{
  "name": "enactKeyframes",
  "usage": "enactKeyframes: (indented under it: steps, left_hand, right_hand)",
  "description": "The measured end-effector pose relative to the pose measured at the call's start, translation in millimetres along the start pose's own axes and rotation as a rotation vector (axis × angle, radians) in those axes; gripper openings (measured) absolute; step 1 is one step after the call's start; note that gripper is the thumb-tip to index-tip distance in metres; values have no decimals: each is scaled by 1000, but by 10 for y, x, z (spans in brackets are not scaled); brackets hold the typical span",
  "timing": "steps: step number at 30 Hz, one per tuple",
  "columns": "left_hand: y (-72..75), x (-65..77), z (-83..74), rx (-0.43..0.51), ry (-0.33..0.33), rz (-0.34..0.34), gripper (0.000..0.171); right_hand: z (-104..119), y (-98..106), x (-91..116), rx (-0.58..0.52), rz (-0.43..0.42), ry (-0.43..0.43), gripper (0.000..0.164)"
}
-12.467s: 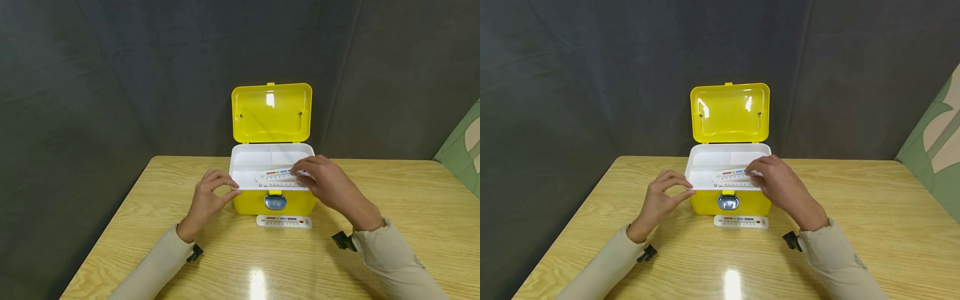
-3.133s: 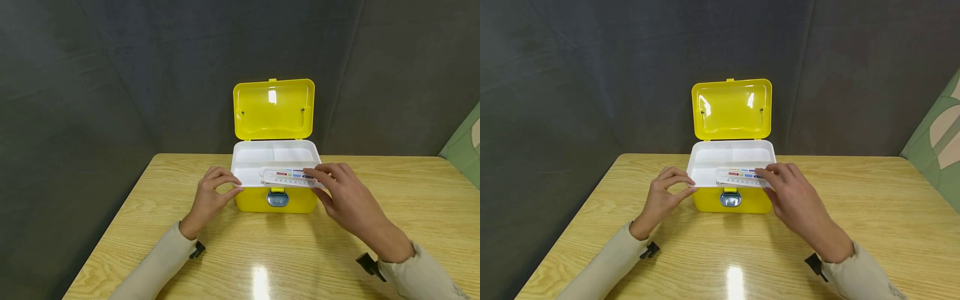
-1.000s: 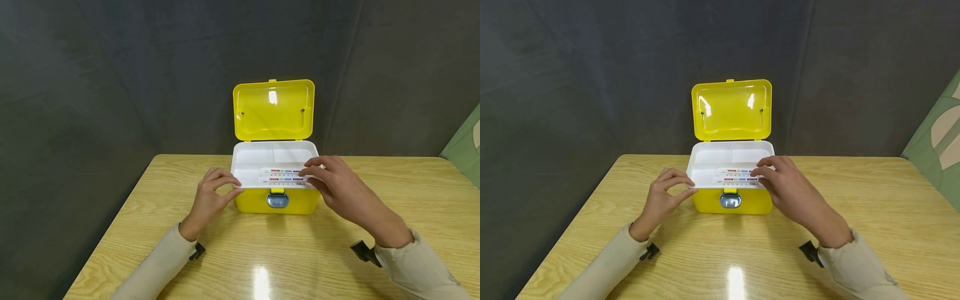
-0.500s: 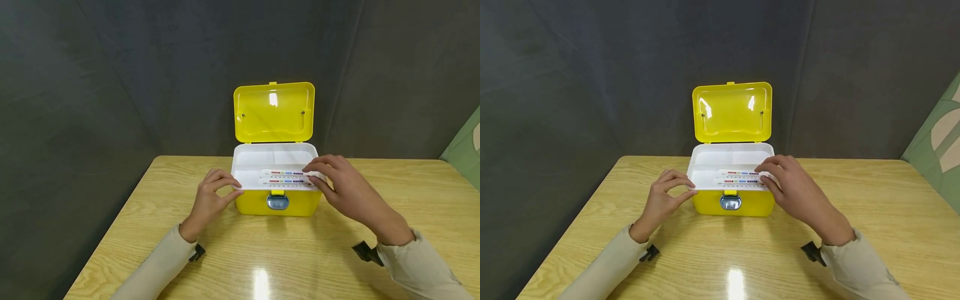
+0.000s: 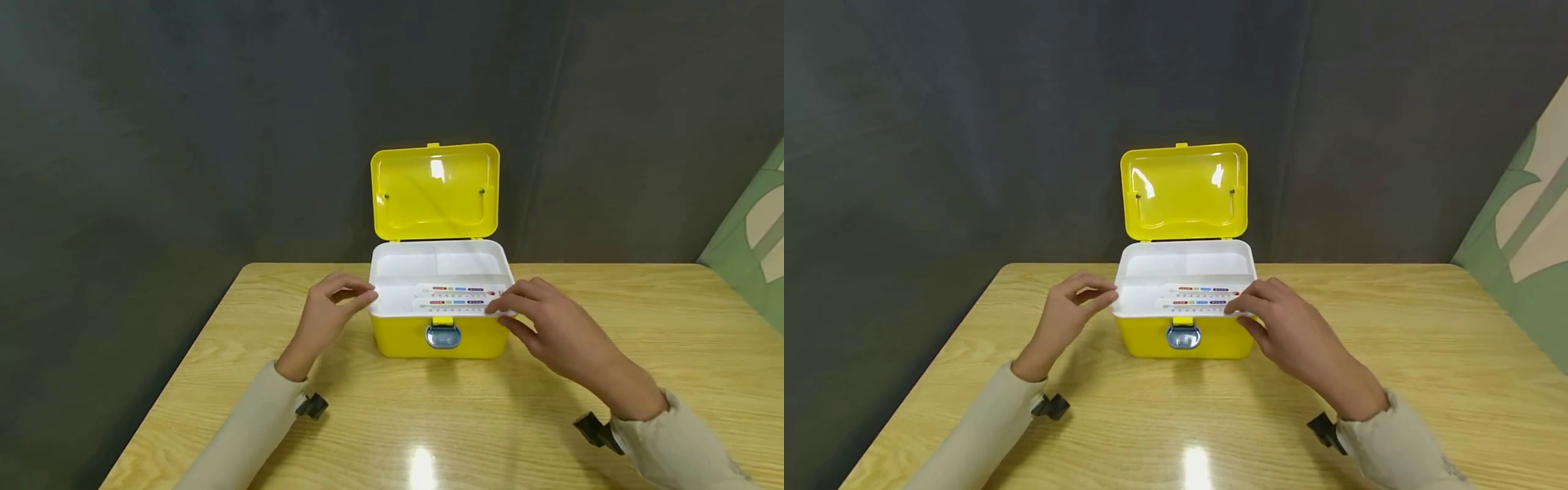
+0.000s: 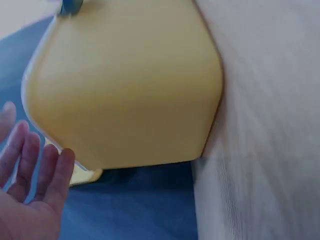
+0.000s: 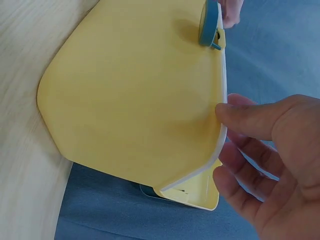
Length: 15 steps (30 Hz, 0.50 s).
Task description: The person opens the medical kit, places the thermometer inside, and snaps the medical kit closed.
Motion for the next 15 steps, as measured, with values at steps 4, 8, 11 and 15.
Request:
enactKeyframes:
  steps: [4, 8, 11, 15]
  left_hand:
    - [30, -188, 209, -4, 127, -82, 25]
    - [50, -381, 358, -30, 187, -140, 25]
    - [41, -510, 438, -17, 217, -160, 28]
    - [32, -652, 528, -6, 250, -197, 31]
  right_hand:
    - [-3, 13, 20, 9, -9, -11, 35]
    - [6, 9, 18, 31, -7, -17, 34]
    - [17, 3, 11, 38, 3, -24, 32]
    - [32, 3, 7, 44, 16, -37, 32]
Point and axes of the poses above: each hand's wrist, its own x-axis away from the middle knuckle, its own y-axis out of the back of the hand, z = x × y, the point moved 5 cm from there along -x, towards the middle knuckle, and after that the axes turned 15 degrees about -y, right-handed, at the moved point
